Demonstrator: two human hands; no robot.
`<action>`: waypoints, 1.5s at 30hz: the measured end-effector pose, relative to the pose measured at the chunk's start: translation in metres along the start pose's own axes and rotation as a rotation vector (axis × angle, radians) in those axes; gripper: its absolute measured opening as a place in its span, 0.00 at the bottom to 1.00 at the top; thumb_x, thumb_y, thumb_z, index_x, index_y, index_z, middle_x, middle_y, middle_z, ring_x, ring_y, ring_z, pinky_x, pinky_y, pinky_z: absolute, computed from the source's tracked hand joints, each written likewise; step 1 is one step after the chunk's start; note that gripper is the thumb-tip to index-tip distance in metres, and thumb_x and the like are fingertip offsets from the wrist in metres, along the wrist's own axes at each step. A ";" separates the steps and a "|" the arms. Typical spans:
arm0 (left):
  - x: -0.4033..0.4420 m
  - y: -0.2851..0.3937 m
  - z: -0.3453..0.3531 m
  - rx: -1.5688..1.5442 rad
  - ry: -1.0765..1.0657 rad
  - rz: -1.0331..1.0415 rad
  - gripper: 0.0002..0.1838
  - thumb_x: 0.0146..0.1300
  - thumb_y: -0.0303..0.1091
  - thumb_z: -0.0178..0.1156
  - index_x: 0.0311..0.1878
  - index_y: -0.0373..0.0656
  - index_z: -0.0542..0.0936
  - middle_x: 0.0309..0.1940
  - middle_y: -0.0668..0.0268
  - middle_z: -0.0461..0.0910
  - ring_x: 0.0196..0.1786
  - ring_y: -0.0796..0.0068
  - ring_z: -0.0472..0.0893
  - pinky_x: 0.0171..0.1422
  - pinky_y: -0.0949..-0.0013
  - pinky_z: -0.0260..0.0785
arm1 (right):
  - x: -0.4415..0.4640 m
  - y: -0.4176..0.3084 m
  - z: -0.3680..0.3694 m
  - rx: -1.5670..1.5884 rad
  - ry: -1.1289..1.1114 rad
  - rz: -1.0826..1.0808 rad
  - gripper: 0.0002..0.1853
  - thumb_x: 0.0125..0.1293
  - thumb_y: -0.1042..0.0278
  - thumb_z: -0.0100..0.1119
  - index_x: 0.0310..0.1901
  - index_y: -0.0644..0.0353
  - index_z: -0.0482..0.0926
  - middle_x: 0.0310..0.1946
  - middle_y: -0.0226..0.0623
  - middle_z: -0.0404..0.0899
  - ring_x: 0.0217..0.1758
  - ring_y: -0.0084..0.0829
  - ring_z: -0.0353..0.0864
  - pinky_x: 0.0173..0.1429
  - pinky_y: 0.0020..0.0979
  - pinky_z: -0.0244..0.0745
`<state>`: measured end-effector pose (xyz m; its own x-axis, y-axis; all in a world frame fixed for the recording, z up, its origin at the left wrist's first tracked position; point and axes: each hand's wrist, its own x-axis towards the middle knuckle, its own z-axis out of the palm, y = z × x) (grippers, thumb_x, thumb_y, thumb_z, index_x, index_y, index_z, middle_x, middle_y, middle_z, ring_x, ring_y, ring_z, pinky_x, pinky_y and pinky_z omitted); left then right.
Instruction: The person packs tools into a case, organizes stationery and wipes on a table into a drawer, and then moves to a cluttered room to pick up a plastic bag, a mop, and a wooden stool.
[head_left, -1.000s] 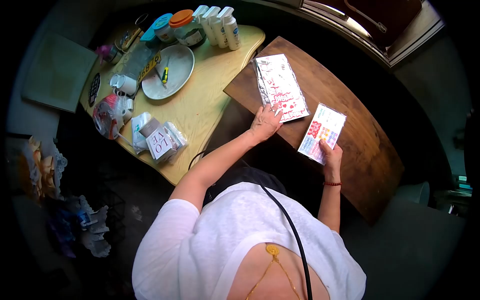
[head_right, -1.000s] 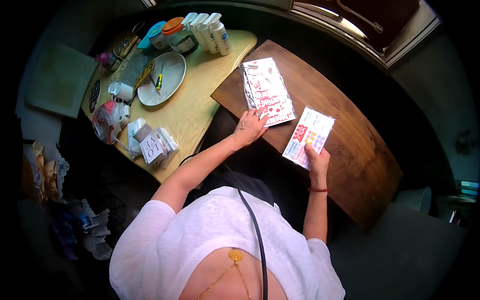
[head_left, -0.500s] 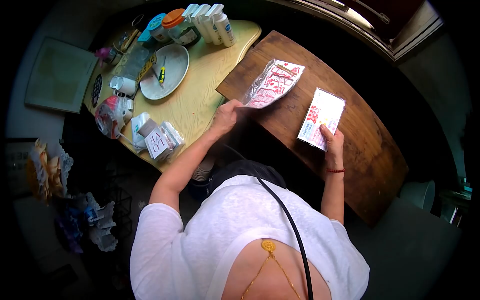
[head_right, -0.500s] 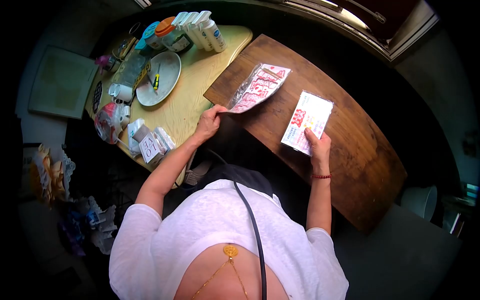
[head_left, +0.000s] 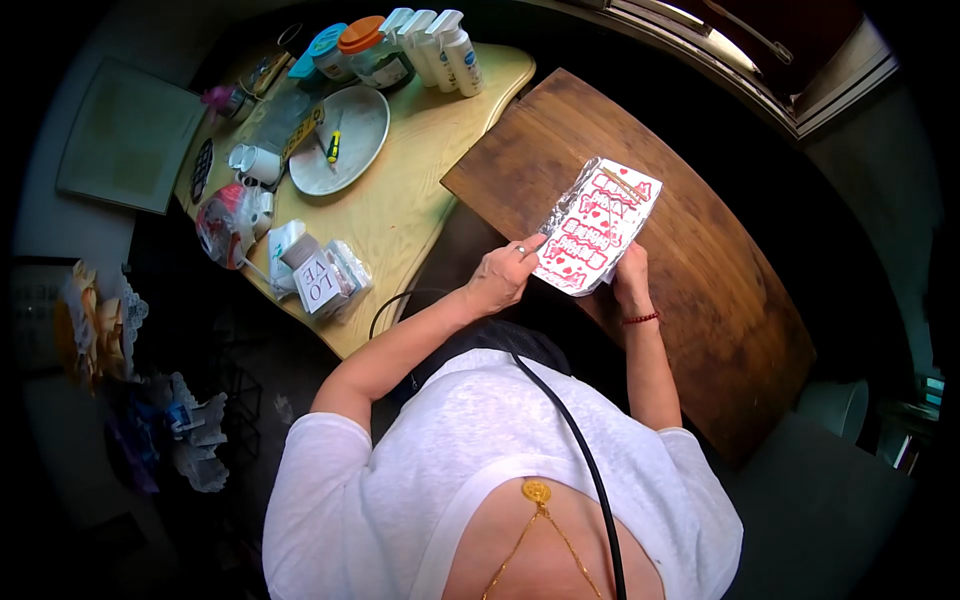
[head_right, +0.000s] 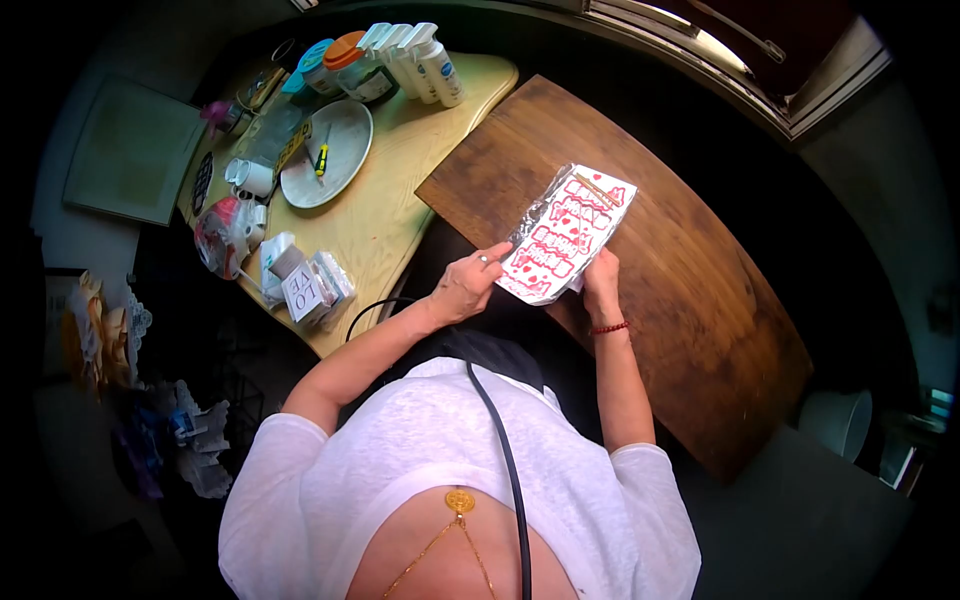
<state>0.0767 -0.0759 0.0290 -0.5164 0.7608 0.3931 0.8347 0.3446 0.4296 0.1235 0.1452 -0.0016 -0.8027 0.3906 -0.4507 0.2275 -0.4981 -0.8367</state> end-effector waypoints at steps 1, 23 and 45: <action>0.003 0.001 0.004 0.002 -0.010 0.026 0.09 0.46 0.19 0.53 0.33 0.34 0.70 0.48 0.48 0.73 0.44 0.51 0.76 0.43 0.62 0.72 | 0.000 -0.003 0.000 -0.004 -0.007 0.002 0.14 0.61 0.69 0.54 0.43 0.72 0.75 0.37 0.39 0.79 0.37 0.25 0.79 0.42 0.26 0.74; 0.015 0.017 0.015 0.032 -0.306 -0.015 0.15 0.44 0.29 0.60 0.38 0.35 0.72 0.48 0.50 0.69 0.49 0.55 0.70 0.48 0.62 0.70 | 0.007 -0.001 -0.023 -0.207 -0.025 -0.247 0.13 0.61 0.68 0.55 0.41 0.72 0.75 0.34 0.39 0.80 0.34 0.24 0.78 0.40 0.25 0.73; 0.024 -0.018 0.024 -1.397 0.137 -1.092 0.18 0.48 0.28 0.64 0.43 0.30 0.77 0.37 0.58 0.80 0.38 0.71 0.79 0.42 0.69 0.72 | -0.016 0.015 0.055 -0.506 -0.094 -0.359 0.26 0.55 0.66 0.64 0.50 0.75 0.67 0.41 0.42 0.74 0.41 0.26 0.73 0.45 0.24 0.69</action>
<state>0.0535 -0.0505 0.0111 -0.7435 0.4556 -0.4895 -0.5966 -0.1212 0.7933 0.1095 0.0891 0.0106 -0.9175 0.3839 -0.1043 0.1489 0.0884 -0.9849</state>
